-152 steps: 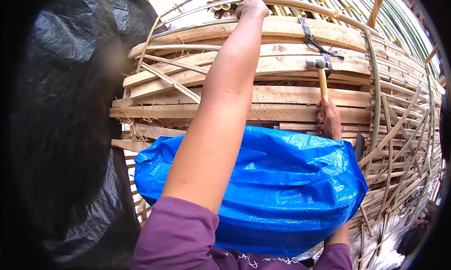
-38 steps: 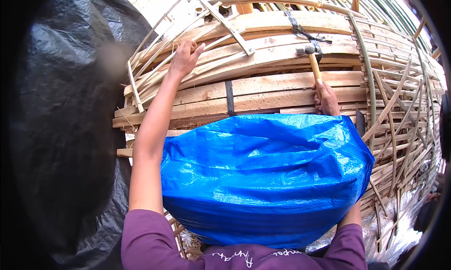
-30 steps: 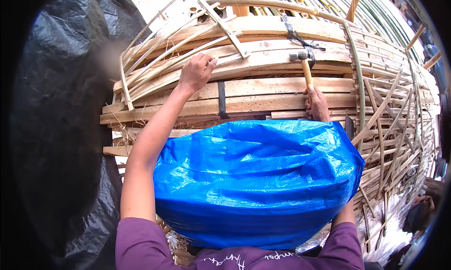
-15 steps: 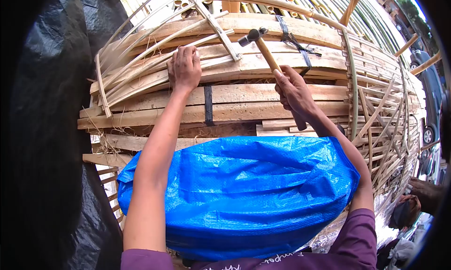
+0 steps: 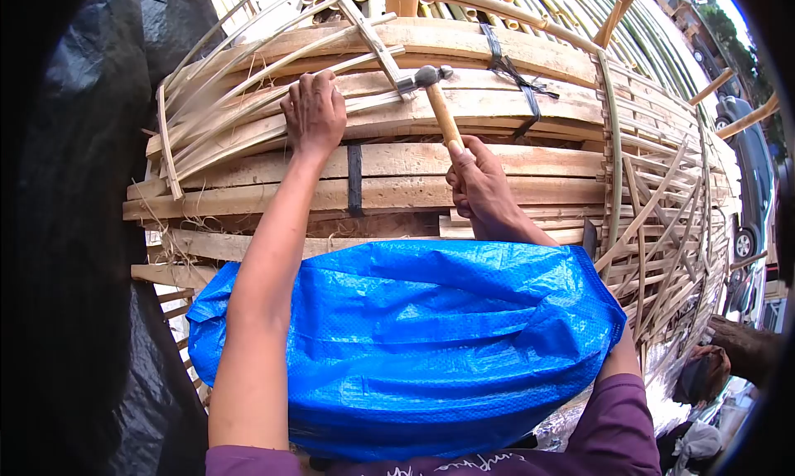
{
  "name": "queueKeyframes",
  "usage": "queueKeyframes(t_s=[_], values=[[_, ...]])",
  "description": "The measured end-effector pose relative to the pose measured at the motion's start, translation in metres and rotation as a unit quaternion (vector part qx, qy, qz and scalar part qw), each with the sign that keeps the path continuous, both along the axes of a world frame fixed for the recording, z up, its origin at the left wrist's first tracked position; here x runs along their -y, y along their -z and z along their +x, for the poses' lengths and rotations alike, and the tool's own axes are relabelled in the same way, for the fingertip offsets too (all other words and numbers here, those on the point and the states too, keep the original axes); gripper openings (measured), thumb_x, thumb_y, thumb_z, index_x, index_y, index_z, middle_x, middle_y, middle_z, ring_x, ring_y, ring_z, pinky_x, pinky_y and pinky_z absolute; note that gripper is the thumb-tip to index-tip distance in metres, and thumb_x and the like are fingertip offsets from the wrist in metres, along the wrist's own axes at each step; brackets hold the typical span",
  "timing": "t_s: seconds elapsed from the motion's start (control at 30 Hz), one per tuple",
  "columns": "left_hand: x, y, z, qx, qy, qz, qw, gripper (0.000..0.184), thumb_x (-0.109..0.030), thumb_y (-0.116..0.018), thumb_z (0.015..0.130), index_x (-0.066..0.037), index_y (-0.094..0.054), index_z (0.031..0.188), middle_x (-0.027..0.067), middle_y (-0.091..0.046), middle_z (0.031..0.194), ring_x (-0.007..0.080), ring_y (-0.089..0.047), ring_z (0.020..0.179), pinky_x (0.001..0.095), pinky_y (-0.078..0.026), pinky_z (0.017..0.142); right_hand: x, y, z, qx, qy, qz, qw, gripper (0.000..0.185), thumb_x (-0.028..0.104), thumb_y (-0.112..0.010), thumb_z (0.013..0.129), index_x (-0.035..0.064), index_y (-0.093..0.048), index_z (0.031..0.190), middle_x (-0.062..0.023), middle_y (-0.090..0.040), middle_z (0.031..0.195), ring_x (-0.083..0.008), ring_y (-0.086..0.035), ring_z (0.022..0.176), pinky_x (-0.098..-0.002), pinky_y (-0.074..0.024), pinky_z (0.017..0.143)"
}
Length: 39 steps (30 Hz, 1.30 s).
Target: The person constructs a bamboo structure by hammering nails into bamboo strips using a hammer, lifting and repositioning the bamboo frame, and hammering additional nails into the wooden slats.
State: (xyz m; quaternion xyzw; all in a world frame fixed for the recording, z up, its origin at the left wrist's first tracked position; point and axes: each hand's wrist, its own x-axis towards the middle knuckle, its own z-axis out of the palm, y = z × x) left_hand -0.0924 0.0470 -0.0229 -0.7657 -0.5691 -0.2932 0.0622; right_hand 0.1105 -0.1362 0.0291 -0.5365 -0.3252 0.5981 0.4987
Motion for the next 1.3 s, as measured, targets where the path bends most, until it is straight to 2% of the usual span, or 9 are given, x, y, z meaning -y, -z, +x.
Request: queueKeyframes(t_s=[0.1,0.17,0.4,0.83,0.9,1.0,1.17,1.27,1.3], values=[[-0.006,0.012,0.0,0.02,0.005,0.158,0.987,0.038,-0.027,-0.053,0.087,-0.014,-0.048,0.122,0.0117,-0.048,0.121,0.0284,-0.044,0.115,0.0517,-0.03,0.097,0.0,0.0,-0.004,-0.02,0.067,0.029,0.997,0.028,0.036,-0.047,0.101,0.0128,-0.045,0.117,0.0023,-0.042,0.067,-0.0026,-0.035,0.043,-0.0175,-0.0272,0.036],[-0.012,0.015,0.0,0.024,0.022,0.166,0.986,0.049,-0.026,-0.051,0.087,-0.013,-0.043,0.134,0.0152,-0.045,0.128,0.0318,-0.04,0.124,0.0582,-0.021,0.107,0.0,0.0,-0.003,0.015,0.088,0.048,0.995,0.028,0.036,-0.047,0.101,0.0127,-0.044,0.117,0.002,-0.042,0.067,-0.0029,-0.035,0.042,-0.0178,-0.028,0.035],[-0.013,0.01,0.002,-0.054,-0.007,0.0,0.999,0.053,-0.023,-0.041,0.091,-0.014,-0.036,0.143,0.0143,-0.041,0.139,0.0304,-0.031,0.136,0.0608,-0.011,0.113,0.004,0.008,-0.009,-0.003,0.067,0.001,0.998,0.029,0.034,-0.046,0.102,0.0138,-0.043,0.122,0.0025,-0.041,0.065,-0.0043,-0.033,0.043,-0.0211,-0.0269,0.035],[-0.019,0.012,0.005,-0.014,-0.013,-0.037,0.999,0.047,-0.043,-0.034,0.098,-0.019,-0.037,0.138,0.0137,-0.04,0.139,0.0308,-0.029,0.137,0.0603,-0.007,0.113,-0.002,0.006,-0.01,0.077,0.112,0.063,0.989,0.028,0.032,-0.046,0.102,0.0123,-0.041,0.121,0.0038,-0.04,0.064,-0.0022,-0.031,0.042,-0.0194,-0.0228,0.035],[-0.019,0.009,0.009,0.005,-0.018,-0.057,0.998,0.045,-0.043,-0.033,0.098,-0.019,-0.039,0.136,0.0132,-0.042,0.139,0.0308,-0.029,0.137,0.0603,-0.008,0.113,-0.002,0.009,-0.007,0.086,0.124,0.057,0.987,0.026,0.028,-0.046,0.102,0.0101,-0.047,0.121,0.002,-0.044,0.063,-0.0055,-0.04,0.047,-0.0244,-0.0319,0.039],[-0.019,0.01,0.017,0.001,-0.059,-0.037,0.998,0.042,-0.042,-0.033,0.098,-0.018,-0.04,0.133,0.0144,-0.046,0.136,0.0317,-0.032,0.136,0.0607,-0.009,0.113,-0.007,0.022,-0.005,0.299,0.066,0.069,0.95,0.032,0.029,-0.049,0.101,0.0052,-0.049,0.122,-0.0057,-0.053,0.068,-0.0114,-0.049,0.061,-0.0305,-0.039,0.052],[-0.016,0.003,0.018,-0.024,-0.064,-0.069,0.995,0.042,-0.037,-0.031,0.098,-0.015,-0.039,0.132,0.0199,-0.045,0.138,0.0348,-0.035,0.134,0.0607,-0.008,0.113,-0.007,0.02,-0.006,0.242,0.112,0.091,0.959,0.033,0.029,-0.051,0.1,0.0054,-0.048,0.124,-0.0133,-0.059,0.076,-0.0194,-0.056,0.066,-0.0372,-0.0444,0.06],[-0.031,0.03,0.021,-0.009,-0.1,0.024,0.995,0.04,-0.037,-0.031,0.099,-0.019,-0.042,0.133,0.0151,-0.046,0.136,0.0331,-0.034,0.135,0.0628,-0.008,0.112,-0.005,0.028,-0.007,0.38,0.062,0.089,0.919,0.031,0.026,-0.052,0.099,0.006,-0.049,0.123,-0.0228,-0.063,0.088,-0.0332,-0.063,0.079,-0.0437,-0.0474,0.07],[-0.029,0.026,0.023,-0.009,-0.098,0.022,0.995,0.04,-0.037,-0.031,0.099,-0.019,-0.042,0.133,0.0151,-0.046,0.136,0.0331,-0.034,0.135,0.0628,-0.008,0.112,-0.007,0.027,-0.005,0.354,0.066,0.089,0.929,0.031,0.026,-0.052,0.099,0.0048,-0.05,0.122,-0.018,-0.061,0.083,-0.0276,-0.061,0.073,-0.0402,-0.0463,0.064]])
